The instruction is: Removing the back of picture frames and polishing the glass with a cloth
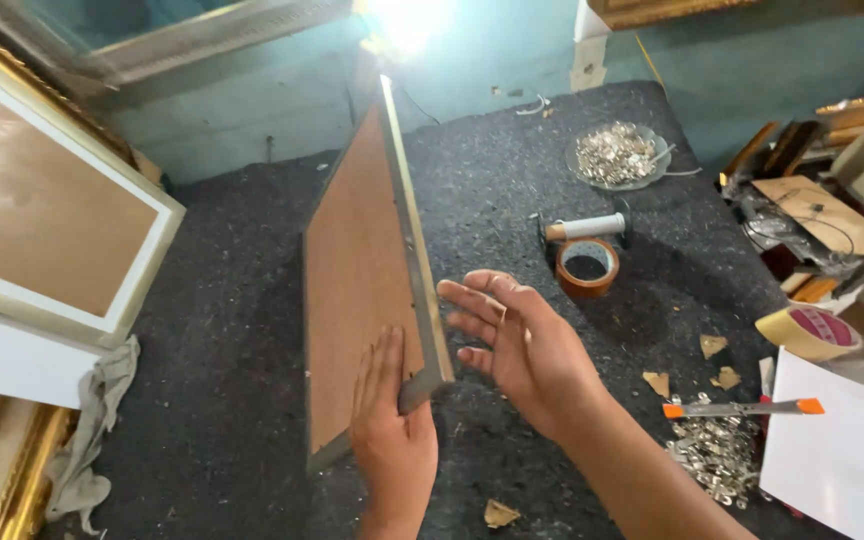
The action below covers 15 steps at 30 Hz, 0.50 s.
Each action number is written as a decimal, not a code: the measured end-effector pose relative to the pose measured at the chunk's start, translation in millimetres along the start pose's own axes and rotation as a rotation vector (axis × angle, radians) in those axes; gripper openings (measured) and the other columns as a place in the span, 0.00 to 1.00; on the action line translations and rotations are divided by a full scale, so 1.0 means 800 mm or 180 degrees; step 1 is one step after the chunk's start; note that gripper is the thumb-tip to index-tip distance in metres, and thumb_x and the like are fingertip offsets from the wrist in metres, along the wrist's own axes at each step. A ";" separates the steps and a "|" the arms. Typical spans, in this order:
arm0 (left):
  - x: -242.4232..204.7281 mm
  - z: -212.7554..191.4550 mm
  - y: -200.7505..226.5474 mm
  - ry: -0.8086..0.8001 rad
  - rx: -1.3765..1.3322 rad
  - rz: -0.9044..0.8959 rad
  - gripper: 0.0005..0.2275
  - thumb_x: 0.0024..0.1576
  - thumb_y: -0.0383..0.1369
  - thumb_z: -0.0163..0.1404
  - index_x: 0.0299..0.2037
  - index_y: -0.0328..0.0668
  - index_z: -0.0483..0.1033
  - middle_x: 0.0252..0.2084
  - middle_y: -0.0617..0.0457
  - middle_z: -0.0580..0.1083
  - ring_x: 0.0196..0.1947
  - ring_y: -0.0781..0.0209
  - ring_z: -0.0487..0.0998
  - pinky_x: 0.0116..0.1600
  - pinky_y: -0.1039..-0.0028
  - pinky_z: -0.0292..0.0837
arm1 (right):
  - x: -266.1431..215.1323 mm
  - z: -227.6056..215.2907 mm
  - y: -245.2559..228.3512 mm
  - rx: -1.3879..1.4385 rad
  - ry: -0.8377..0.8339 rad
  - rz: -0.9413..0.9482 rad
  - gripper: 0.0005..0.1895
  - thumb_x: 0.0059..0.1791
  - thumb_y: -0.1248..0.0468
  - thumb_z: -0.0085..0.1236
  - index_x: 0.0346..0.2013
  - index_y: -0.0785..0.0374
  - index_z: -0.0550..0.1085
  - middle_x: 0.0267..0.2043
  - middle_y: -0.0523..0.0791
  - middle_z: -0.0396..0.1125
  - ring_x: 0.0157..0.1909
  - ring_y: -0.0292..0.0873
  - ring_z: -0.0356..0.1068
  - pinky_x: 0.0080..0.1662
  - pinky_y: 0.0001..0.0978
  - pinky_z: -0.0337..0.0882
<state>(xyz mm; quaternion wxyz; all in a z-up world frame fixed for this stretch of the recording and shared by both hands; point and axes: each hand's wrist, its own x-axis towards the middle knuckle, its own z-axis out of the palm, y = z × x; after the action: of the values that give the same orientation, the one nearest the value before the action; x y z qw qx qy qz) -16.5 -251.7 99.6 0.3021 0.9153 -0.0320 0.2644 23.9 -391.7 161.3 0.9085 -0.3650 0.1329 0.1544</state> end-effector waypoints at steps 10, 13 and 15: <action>0.053 -0.137 -0.049 0.1598 -0.2326 -0.2473 0.14 0.49 0.36 0.43 0.41 0.35 0.71 0.39 0.50 0.75 0.38 0.65 0.74 0.43 0.77 0.67 | 0.042 0.060 0.099 -0.3074 0.0075 0.0027 0.20 0.41 0.54 0.41 0.47 0.49 0.69 0.50 0.34 0.63 0.50 0.32 0.61 0.45 0.29 0.61; 0.047 -0.182 -0.061 0.1862 -0.3331 -0.3208 0.19 0.51 0.36 0.38 0.50 0.35 0.66 0.47 0.48 0.72 0.45 0.59 0.73 0.46 0.73 0.68 | 0.063 0.036 0.140 -0.3469 0.0369 0.0347 0.23 0.44 0.57 0.42 0.53 0.54 0.65 0.56 0.39 0.61 0.58 0.36 0.59 0.55 0.31 0.58; 0.033 -0.186 -0.084 0.2045 -0.3687 -0.3425 0.18 0.51 0.35 0.39 0.51 0.37 0.65 0.48 0.48 0.71 0.45 0.58 0.72 0.47 0.72 0.68 | 0.067 0.030 0.155 -0.3482 0.0555 0.0523 0.22 0.45 0.57 0.41 0.54 0.54 0.64 0.55 0.39 0.61 0.55 0.38 0.61 0.52 0.33 0.58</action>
<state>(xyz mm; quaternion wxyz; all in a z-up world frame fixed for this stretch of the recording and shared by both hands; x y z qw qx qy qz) -48.0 -109.3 177.6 0.8014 0.3876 0.3643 0.2736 29.5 -280.3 82.0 0.5573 -0.7830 0.1360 0.2403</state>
